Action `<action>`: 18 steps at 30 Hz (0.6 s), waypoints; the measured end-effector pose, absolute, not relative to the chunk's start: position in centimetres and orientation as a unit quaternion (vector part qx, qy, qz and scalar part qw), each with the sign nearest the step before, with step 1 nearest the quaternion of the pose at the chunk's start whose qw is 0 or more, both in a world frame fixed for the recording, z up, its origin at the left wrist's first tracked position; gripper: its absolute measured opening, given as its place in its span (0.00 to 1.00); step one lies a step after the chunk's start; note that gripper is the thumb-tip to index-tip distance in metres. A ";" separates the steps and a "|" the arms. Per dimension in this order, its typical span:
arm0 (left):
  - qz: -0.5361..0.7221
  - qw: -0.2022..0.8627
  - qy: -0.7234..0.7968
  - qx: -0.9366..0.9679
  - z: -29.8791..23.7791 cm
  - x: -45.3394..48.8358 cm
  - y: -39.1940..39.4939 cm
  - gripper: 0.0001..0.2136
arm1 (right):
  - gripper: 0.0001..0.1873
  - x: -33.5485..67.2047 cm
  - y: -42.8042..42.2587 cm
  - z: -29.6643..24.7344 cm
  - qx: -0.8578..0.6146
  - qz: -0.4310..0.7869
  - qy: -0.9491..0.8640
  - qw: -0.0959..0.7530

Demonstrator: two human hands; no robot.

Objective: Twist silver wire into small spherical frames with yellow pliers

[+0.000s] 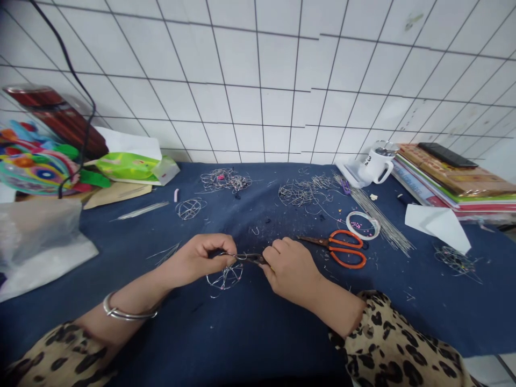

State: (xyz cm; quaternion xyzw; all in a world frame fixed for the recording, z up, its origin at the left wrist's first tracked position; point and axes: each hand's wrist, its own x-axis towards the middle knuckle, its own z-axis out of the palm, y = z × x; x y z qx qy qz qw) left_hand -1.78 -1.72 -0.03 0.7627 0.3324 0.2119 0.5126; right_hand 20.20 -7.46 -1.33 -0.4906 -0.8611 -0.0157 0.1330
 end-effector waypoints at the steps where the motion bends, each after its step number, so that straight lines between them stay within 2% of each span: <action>1: 0.210 0.512 0.333 0.763 0.0 -1.8 -1.7 0.06 | 0.09 20.2 -7.5 -1.3 -0.491 -0.017 -0.861 0.132; 18: 0.205 0.486 0.345 0.776 0.0 -1.7 -2.1 0.05 | 0.06 19.9 -7.7 -1.4 -0.502 -0.019 -0.860 0.088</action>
